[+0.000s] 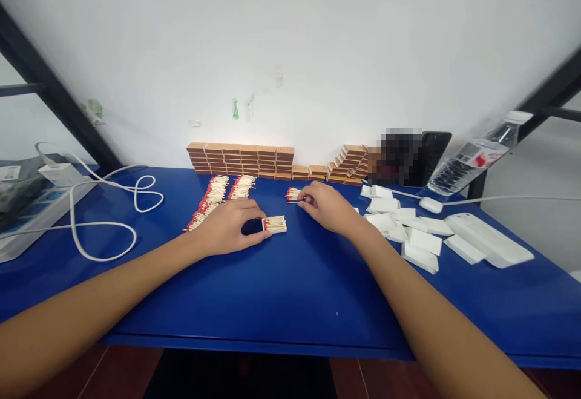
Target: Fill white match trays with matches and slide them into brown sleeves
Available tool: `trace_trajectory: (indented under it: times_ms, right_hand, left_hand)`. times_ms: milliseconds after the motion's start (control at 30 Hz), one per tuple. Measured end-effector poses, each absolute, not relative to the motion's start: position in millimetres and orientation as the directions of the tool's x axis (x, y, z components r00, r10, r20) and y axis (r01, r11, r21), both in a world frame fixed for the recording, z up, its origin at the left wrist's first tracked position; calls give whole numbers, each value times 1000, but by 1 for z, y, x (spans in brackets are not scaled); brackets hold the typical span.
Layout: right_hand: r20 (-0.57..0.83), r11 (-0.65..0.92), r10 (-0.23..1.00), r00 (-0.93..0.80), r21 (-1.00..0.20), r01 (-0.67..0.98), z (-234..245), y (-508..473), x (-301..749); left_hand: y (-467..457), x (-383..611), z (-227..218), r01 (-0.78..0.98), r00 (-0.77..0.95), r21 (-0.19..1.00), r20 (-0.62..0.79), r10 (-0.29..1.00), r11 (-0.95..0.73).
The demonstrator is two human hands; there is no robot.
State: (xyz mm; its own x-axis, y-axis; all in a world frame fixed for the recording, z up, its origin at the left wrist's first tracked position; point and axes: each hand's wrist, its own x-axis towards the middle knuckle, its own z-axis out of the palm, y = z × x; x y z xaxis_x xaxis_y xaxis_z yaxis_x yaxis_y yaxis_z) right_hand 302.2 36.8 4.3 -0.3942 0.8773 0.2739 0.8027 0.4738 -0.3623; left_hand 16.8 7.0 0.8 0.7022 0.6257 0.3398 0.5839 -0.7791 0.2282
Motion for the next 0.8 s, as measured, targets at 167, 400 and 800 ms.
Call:
trace_trajectory:
  times_ms: [167, 400, 800]
  right_hand:
    - [218, 445, 895, -389, -375, 813, -2, 41, 302]
    - [229, 456, 889, -396, -373, 808, -6, 43, 303]
    - [179, 423, 906, -384, -407, 810, -4, 41, 300]
  left_hand:
    - [7, 17, 2, 595, 696, 226, 335, 635, -772]
    - [7, 17, 2, 594, 701, 225, 326, 634, -772]
    - [7, 17, 2, 601, 701, 211, 322, 636, -771]
